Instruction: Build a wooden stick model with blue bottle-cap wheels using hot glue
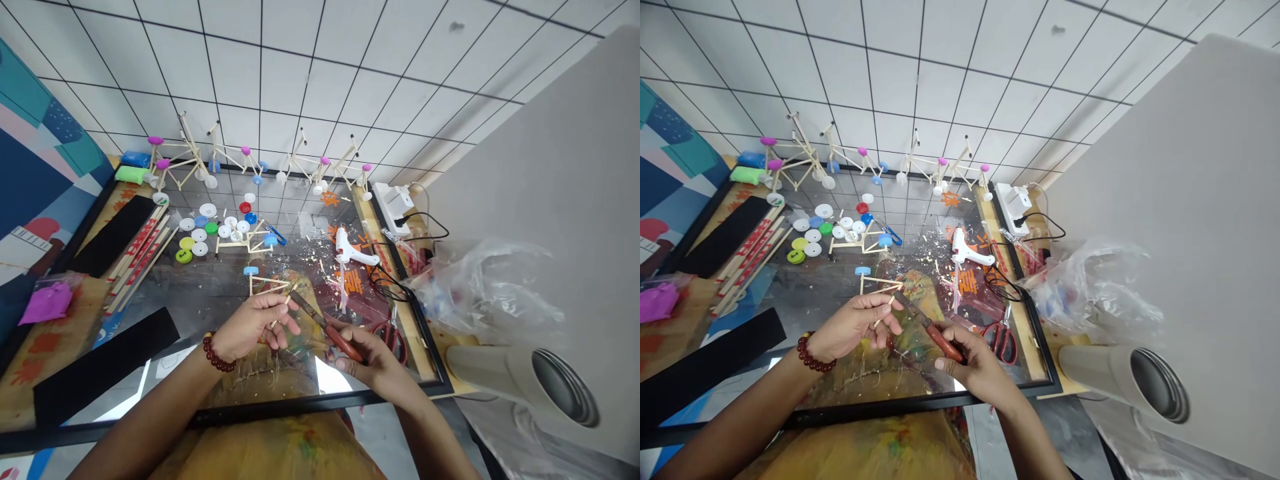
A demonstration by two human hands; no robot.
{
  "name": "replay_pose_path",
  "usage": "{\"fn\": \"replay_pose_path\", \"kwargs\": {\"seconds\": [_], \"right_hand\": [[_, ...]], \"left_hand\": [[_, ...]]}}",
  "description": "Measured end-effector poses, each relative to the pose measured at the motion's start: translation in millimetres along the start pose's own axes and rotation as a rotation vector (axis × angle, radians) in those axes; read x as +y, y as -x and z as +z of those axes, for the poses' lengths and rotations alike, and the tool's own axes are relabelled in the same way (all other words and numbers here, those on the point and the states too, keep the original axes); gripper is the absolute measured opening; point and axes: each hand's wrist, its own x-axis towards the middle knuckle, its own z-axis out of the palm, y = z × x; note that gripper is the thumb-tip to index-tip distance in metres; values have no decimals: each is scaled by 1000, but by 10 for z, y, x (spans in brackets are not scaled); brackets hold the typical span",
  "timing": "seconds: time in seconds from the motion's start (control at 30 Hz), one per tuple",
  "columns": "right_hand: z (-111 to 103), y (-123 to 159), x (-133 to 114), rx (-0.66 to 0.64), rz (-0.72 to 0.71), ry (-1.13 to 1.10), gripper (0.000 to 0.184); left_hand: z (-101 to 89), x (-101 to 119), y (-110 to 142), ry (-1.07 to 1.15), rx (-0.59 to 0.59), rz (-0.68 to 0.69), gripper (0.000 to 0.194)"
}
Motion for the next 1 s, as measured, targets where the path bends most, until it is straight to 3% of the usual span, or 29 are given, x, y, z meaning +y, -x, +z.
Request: {"fn": "replay_pose_path", "kwargs": {"seconds": [0.13, 0.43, 1.0], "right_hand": [[21, 9, 11, -30, -15, 48, 28], [0, 65, -52, 30, -212, 418, 12], [20, 108, 107, 45, -212, 477, 9]], "left_hand": [[-1, -29, -1, -40, 0, 10, 42], [84, -115, -5, -101, -26, 58, 38], [108, -205, 9, -77, 13, 56, 39]]}}
